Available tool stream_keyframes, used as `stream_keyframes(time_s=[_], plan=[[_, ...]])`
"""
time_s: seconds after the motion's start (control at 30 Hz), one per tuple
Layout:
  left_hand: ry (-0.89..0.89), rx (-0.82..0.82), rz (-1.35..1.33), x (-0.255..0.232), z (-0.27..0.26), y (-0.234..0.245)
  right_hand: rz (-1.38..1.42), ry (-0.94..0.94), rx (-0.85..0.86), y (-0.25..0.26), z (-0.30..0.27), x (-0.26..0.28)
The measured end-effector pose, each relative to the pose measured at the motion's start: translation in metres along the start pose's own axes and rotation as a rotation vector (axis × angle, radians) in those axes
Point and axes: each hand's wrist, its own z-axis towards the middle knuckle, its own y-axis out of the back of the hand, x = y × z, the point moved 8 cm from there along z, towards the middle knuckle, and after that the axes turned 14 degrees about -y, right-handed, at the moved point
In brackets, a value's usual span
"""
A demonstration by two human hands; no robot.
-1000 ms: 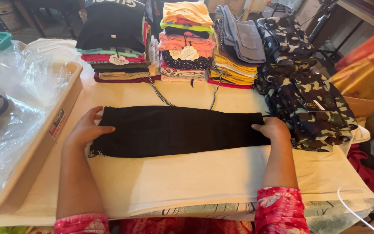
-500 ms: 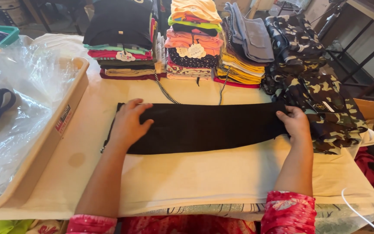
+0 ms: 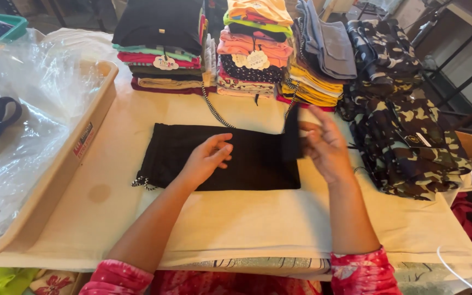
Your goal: Folding clothing items and organizing bags on a workbench in a warehouse environment.
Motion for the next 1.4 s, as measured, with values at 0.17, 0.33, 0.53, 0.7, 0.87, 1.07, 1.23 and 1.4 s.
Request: stream_keyframes(time_s=[0.17, 0.33, 0.53, 0.7, 0.87, 1.07, 1.23, 1.4], plan=[[0.248, 0.003, -0.326, 0.034, -0.004, -0.017, -0.046, -0.209, 0.003, -0.024, 0.003, -0.001], [0.306, -0.039, -0.339, 0.042, -0.006, -0.019, -0.381, -0.248, -0.25, 0.035, 0.015, -0.034], [0.12, -0.076, -0.068, 0.016, -0.01, -0.023, -1.481, -0.528, -0.448, 0.049, 0.014, -0.06], [-0.048, -0.098, 0.414, -0.036, -0.019, -0.021, -1.436, -0.658, -0.392, 0.04, 0.009, -0.063], [-0.076, -0.014, 0.717, -0.064, -0.025, -0.025, -1.421, -0.619, -0.411, 0.042, 0.011, -0.066], [-0.179, 0.063, 0.81, -0.065, -0.024, -0.03, -1.273, -0.639, -0.351, 0.034, 0.011, -0.071], [-0.25, 0.073, 0.822, -0.068, -0.025, -0.031, -0.692, -0.82, -0.294, 0.019, 0.0, -0.082], [-0.362, 0.038, 0.82, -0.083, -0.024, -0.025, -0.239, -0.756, -0.094, 0.019, 0.007, -0.094]])
